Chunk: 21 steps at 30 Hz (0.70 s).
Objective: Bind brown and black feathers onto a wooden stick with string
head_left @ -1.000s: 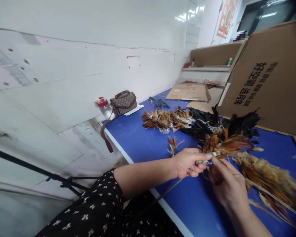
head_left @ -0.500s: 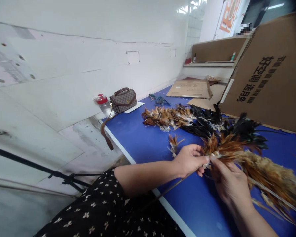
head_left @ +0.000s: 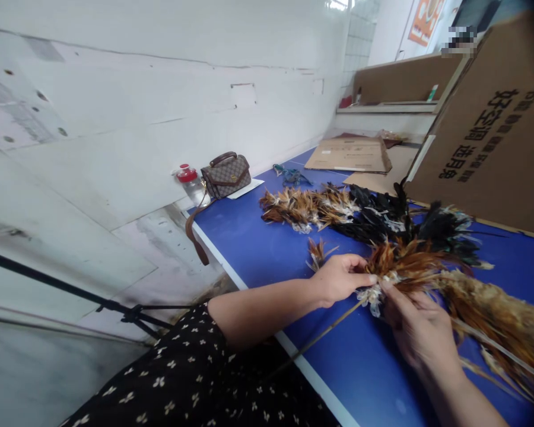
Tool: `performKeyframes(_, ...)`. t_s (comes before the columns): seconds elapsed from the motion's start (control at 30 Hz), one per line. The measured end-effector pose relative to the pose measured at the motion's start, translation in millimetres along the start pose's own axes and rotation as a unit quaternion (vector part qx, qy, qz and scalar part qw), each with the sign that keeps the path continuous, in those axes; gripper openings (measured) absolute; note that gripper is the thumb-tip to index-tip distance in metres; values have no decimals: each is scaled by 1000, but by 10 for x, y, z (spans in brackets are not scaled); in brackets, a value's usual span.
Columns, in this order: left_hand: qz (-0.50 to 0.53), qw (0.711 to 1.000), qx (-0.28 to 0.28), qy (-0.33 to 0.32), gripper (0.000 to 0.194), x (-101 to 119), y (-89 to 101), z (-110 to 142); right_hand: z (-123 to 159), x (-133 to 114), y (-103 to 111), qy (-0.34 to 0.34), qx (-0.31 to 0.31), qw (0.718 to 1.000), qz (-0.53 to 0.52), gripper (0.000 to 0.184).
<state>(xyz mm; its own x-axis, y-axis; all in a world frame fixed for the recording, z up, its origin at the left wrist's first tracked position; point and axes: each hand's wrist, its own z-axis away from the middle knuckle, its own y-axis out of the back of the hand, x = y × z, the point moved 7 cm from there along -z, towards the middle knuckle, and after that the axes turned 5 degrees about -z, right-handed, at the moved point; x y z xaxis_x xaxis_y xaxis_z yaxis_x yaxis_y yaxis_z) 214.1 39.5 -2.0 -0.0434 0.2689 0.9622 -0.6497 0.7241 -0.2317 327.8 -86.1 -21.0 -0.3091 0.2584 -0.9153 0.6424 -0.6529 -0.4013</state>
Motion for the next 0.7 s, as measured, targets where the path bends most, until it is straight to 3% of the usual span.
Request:
performKeyframes(0.17,17,999,13,28,56,-65,19,46,0,54,10,-9,9,1000,-2,69)
performKeyframes(0.43,-38,996,61,47,49,-130,71,165,-4,44,-10,-19,9,1000,8,68)
performKeyframes(0.6,-45,996,47,60,40,-24,60,124,12,28,-9,-18,4,999,32,69)
performKeyframes(0.7,-46,997,10,68,38,13,33,93,24,14,-4,-17,1,999,37,68)
